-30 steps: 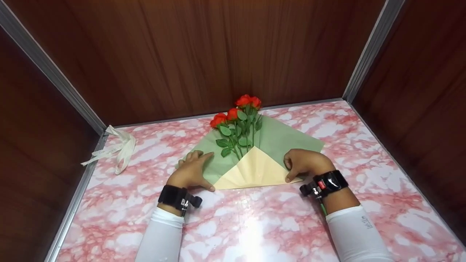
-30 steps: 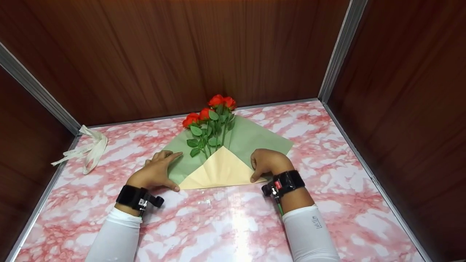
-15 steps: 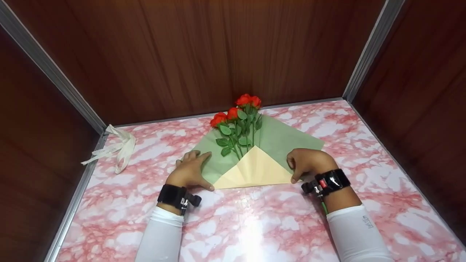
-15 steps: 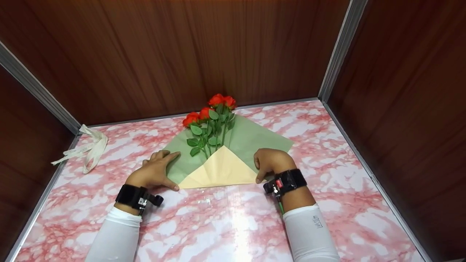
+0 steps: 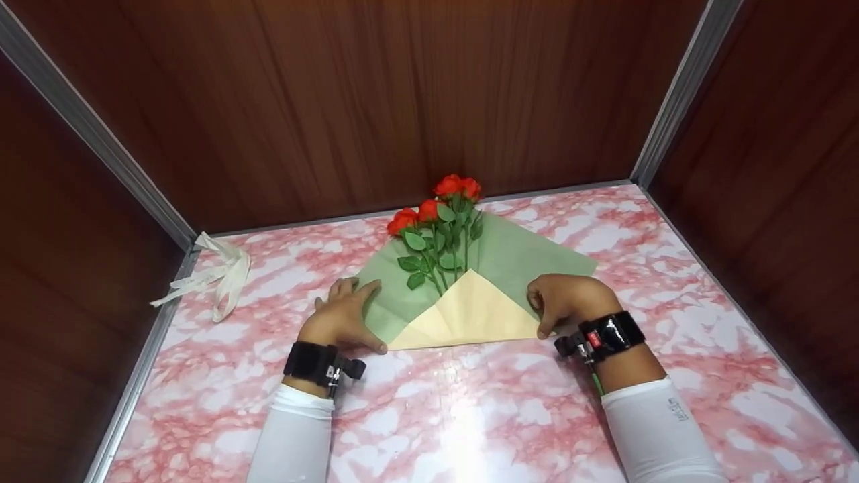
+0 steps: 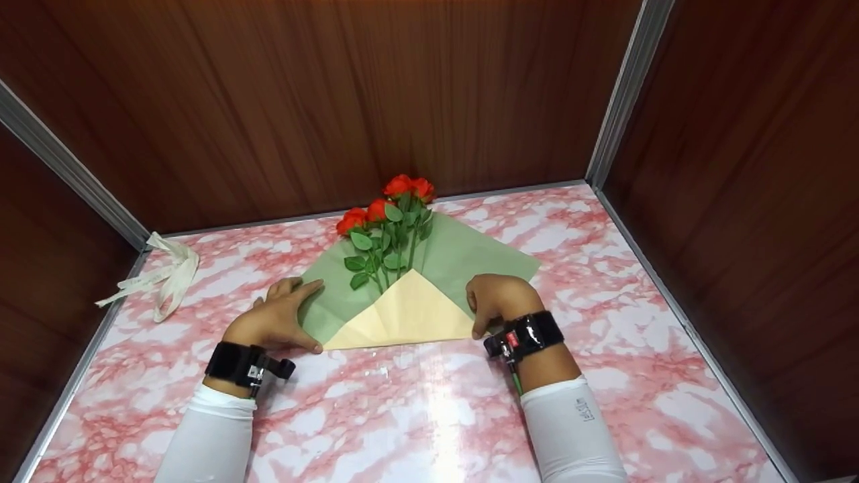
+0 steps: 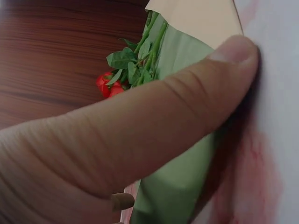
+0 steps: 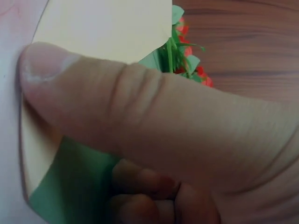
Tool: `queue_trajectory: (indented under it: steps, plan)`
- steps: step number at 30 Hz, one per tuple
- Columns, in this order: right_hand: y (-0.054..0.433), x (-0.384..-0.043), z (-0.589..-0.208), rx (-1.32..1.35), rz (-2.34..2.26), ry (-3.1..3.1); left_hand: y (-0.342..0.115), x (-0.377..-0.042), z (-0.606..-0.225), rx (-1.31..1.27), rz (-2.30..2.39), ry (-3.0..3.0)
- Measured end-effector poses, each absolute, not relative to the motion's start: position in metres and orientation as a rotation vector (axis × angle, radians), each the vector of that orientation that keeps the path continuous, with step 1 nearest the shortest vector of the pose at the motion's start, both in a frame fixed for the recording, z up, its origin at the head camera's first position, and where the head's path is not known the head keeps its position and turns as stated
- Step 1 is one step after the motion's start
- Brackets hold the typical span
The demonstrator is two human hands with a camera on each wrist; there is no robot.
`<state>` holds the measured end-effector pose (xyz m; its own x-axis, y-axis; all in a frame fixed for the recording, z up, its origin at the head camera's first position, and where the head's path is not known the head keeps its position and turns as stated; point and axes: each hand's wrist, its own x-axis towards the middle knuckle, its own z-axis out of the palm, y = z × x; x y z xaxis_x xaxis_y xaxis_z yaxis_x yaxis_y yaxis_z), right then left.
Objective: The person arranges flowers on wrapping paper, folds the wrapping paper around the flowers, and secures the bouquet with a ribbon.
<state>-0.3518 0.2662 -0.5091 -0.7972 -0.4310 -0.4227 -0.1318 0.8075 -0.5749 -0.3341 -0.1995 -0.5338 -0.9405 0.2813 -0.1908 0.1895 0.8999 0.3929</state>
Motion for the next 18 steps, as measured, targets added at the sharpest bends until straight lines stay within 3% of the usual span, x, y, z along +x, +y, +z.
queue_trajectory:
  steps: [7, 18]
  plan:
    - [0.254, -0.349, -0.502, -0.509, -0.652, 2.555, -0.204, -0.333, -0.53, 0.237, 0.62, 2.806]
    - [0.209, -0.333, -0.497, -0.837, -0.479, 2.741, -0.222, -0.346, -0.527, -0.172, 0.783, 2.865]
